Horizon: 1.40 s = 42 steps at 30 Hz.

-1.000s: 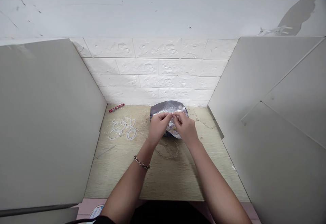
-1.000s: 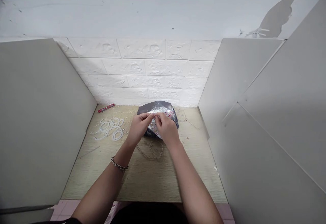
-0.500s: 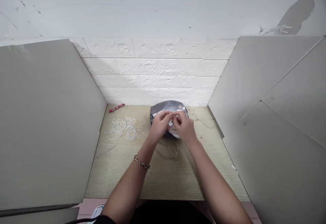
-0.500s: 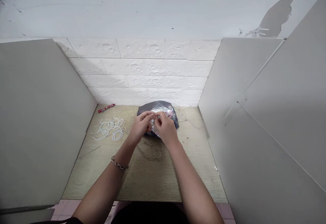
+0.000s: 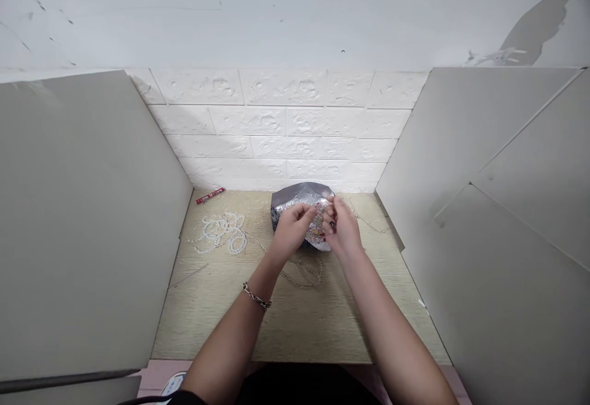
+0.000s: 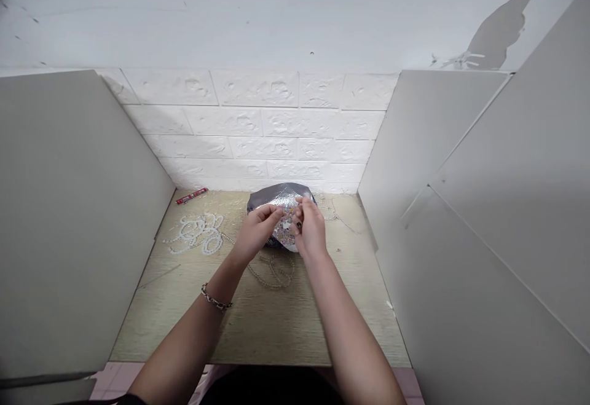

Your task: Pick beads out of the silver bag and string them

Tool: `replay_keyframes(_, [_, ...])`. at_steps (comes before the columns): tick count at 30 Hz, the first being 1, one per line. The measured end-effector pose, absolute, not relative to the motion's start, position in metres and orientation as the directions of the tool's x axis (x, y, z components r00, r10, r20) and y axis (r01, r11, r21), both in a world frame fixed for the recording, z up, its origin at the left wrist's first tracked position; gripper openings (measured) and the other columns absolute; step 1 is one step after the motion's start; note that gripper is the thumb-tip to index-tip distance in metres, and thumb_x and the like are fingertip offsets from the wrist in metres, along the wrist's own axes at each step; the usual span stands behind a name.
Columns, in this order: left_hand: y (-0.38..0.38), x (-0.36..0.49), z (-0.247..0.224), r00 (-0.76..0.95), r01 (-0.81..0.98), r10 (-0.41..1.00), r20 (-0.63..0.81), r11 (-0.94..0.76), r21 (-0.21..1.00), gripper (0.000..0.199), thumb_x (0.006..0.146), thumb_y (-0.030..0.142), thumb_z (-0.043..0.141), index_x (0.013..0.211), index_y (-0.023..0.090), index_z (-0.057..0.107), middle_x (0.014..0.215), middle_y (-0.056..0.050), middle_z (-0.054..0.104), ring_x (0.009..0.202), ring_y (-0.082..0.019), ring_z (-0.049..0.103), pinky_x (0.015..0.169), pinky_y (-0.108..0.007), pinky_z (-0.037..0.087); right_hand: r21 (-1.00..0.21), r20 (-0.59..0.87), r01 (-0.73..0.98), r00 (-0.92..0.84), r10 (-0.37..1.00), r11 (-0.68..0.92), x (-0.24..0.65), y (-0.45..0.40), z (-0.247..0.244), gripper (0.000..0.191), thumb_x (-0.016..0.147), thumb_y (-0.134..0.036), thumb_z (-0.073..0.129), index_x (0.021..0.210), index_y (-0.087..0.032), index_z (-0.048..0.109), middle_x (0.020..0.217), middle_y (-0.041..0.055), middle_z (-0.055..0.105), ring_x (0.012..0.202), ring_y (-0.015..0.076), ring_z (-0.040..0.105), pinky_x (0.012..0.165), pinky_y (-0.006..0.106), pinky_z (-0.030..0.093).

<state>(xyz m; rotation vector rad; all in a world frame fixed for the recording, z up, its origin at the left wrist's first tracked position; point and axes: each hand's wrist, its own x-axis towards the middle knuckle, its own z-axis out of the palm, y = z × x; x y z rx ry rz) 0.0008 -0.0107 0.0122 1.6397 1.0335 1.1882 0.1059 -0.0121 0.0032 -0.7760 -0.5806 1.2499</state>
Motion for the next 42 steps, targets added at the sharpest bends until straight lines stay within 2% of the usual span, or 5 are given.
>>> replay_keyframes(7, [-0.02, 0.007, 0.011, 0.359, 0.477, 0.86, 0.363, -0.503, 0.721, 0.02, 0.072, 0.03, 0.048, 0.078, 0.018, 0.063, 0.07, -0.001, 0.062, 0.058, -0.009, 0.05, 0.056, -0.021, 0.035, -0.5, -0.208, -0.864, 0.055, 0.977, -0.058, 0.111, -0.01, 0.007, 0.035, 0.078, -0.04, 0.032, 0.088, -0.016, 0.056, 0.077, 0.0053, 0.061, 0.07, 0.0117, 0.058, 0.066, 0.025, 0.048])
replay_keyframes(18, [-0.019, 0.008, 0.007, 0.528, 0.518, 0.728, 0.437, -0.684, 0.513, 0.02, 0.075, 0.023, 0.045, 0.083, 0.02, 0.063, 0.08, -0.002, 0.065, 0.069, -0.011, 0.055, 0.06, -0.021, 0.038, -0.626, -0.101, -0.775, -0.028, 0.995, -0.085, 0.11, -0.012, 0.008, 0.039, 0.078, -0.045, 0.029, 0.087, -0.019, 0.057, 0.081, 0.0042, 0.062, 0.071, 0.0153, 0.059, 0.069, 0.03, 0.046])
replay_keyframes(26, [-0.022, 0.01, 0.009, 0.386, 0.406, 0.84, 0.381, -0.526, 0.747, 0.019, 0.071, 0.027, 0.049, 0.076, 0.017, 0.063, 0.064, -0.001, 0.061, 0.054, -0.008, 0.048, 0.051, -0.02, 0.034, -0.702, -0.055, -0.712, 0.006, 0.998, -0.034, 0.107, -0.012, 0.007, 0.037, 0.075, -0.048, 0.034, 0.086, -0.019, 0.056, 0.081, 0.0034, 0.06, 0.074, 0.0151, 0.057, 0.067, 0.03, 0.045])
replay_keyframes(32, [-0.012, 0.002, 0.014, 0.165, -0.078, 0.976, 0.142, -0.131, 0.988, 0.026, 0.064, 0.037, 0.056, 0.074, 0.013, 0.06, 0.039, 0.006, 0.036, 0.035, -0.003, 0.025, 0.036, -0.018, 0.018, -0.909, 0.271, -0.221, 0.333, 0.903, 0.355, 0.103, -0.016, 0.005, 0.02, 0.068, -0.037, 0.051, 0.078, -0.021, 0.057, 0.083, 0.0016, 0.056, 0.079, 0.014, 0.05, 0.068, 0.027, 0.042])
replay_keyframes(42, [-0.009, -0.003, 0.014, 0.287, -0.324, 0.958, 0.013, 0.085, 0.942, 0.026, 0.063, 0.038, 0.057, 0.061, 0.013, 0.048, 0.037, 0.01, 0.02, 0.032, 0.0, 0.013, 0.033, -0.016, 0.008, -0.796, 0.596, 0.263, 0.19, 0.78, 0.545, 0.103, -0.027, 0.012, 0.015, 0.071, -0.025, 0.049, 0.078, -0.025, 0.062, 0.08, 0.0014, 0.057, 0.079, 0.0148, 0.051, 0.075, 0.031, 0.038])
